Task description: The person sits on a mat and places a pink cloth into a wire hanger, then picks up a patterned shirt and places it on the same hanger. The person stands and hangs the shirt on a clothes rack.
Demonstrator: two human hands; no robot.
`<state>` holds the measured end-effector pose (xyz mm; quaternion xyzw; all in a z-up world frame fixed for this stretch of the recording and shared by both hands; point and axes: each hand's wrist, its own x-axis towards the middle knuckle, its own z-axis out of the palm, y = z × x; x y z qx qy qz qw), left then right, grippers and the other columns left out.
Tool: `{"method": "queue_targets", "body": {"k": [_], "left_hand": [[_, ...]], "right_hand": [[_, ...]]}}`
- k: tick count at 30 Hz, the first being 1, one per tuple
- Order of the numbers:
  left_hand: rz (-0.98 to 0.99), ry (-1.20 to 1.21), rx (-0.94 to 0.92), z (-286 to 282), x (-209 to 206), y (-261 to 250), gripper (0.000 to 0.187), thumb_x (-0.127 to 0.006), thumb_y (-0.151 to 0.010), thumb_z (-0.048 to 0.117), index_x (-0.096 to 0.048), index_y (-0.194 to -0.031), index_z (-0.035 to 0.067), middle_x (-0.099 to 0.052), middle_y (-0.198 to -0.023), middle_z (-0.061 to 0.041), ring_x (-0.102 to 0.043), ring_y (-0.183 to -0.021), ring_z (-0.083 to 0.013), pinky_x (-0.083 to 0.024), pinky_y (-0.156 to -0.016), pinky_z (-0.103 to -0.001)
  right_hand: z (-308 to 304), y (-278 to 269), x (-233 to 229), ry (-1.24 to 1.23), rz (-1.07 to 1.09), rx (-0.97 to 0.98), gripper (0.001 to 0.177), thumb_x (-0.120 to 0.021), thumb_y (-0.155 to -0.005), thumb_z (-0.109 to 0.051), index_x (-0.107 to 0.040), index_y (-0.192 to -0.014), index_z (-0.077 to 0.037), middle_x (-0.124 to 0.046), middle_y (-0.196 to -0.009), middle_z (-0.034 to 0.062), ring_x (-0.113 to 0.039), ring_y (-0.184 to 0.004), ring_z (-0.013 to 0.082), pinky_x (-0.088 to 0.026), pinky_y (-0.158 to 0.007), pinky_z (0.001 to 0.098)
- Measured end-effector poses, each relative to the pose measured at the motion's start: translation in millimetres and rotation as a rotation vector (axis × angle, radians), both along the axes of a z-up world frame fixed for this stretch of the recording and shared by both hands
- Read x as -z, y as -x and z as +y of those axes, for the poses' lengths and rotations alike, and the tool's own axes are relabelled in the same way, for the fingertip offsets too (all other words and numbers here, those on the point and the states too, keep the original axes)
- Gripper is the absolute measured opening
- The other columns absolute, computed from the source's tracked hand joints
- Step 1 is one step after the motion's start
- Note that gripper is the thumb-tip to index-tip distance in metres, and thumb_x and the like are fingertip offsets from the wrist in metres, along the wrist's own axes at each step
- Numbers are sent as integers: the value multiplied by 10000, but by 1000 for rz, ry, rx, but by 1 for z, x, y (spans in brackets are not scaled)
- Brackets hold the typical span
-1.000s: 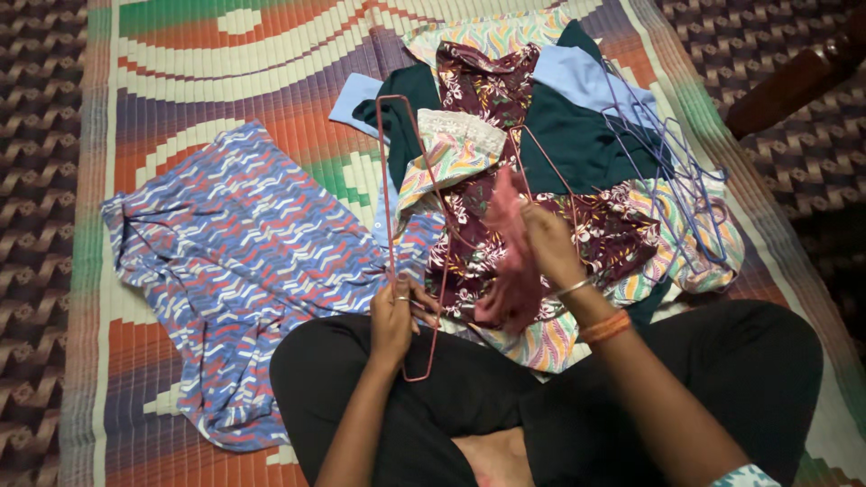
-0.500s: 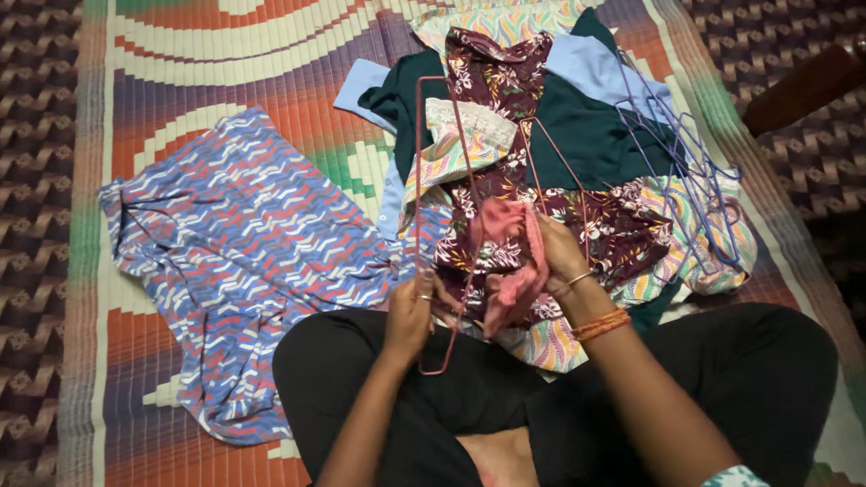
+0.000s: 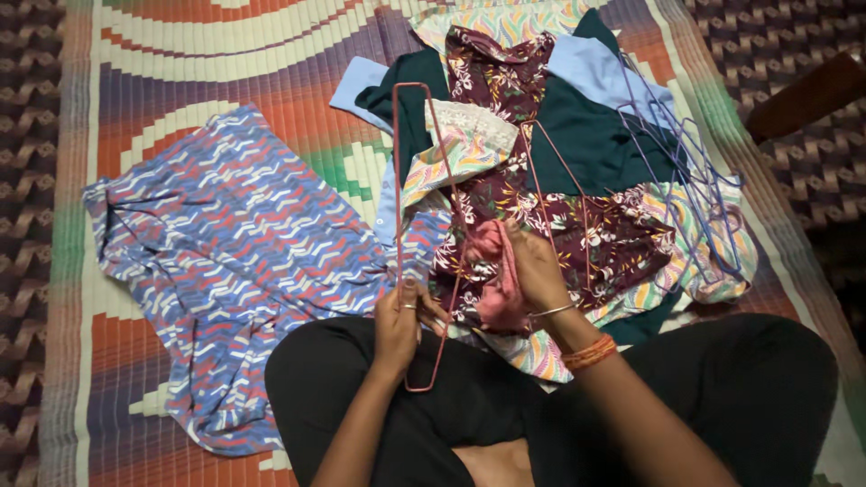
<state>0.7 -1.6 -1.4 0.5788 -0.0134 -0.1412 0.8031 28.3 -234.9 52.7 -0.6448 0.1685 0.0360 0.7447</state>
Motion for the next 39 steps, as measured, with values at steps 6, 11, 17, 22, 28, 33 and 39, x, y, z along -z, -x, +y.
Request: {"method": "queue_targets", "body": {"k": [6,11,17,22,28,33,39], "left_hand": [[-27,-64,-24,2,12,3,491,-384,-1092,428,-578,-898,21,-742,-728,-157,-691,-512,-171,-404,-387,-220],[25,-85,-45,2,25,-6,497,-359,-1103,391,-610,-896,16,-685,-734,-109,-701,-528,-170,-402,-382,-236],[-253,-807,-2,-12,-18,-1,403,-477,-1056,379,-680,-1085,33,-730,-812,-151,-710,-776,-332,-534,-694,-445],[-844,-810,-664,2,-74,3,415,-576,-1067,319,-552,-1282,-35,-576,-1310,-279,-513,-1298,-438,-375,-1115,-535],[-770,-1052,-115,-3,-33,2,309,-712,-871,222,-685,-1091,8,-692,-1061,-216,-623,-1053,-407,-467,-957,-494],[-621,-722,-73,-1,-25,1,192,-730,-913,222,-764,-967,41,-739,-845,-138,-699,-713,-292,-525,-644,-405],[-436,-819,-175,-12,-52,-21,215,-751,-920,282,-784,-972,76,-742,-761,-117,-680,-595,-241,-488,-580,-383]], "right_hand": [[53,8,4,-286,5,335,426,-478,-1049,-463,-641,-1102,-74,-541,-611,-20,-491,-450,62,-410,-384,232],[72,0,-8,-180,-218,228,437,-462,-1041,-439,-648,-1146,-59,-662,-865,-36,-628,-728,40,-518,-663,202],[38,-20,-40,350,-347,30,453,-466,-1118,-422,-691,-1150,-30,-643,-833,40,-580,-699,171,-461,-615,376],[9,-25,-70,959,-445,-385,377,-500,-1077,-414,-672,-1055,-79,-687,-817,154,-680,-749,336,-498,-656,461],[28,-8,-75,971,-645,-752,321,-634,-974,-417,-711,-1062,-119,-741,-896,145,-720,-776,345,-527,-642,452],[-4,8,-62,199,-489,-441,344,-573,-1067,-391,-752,-1058,-97,-797,-1002,64,-776,-868,182,-646,-727,355],[-150,-36,-13,-780,-329,203,257,-579,-1123,-348,-631,-1042,-109,-650,-856,24,-625,-748,154,-566,-709,321]]}}
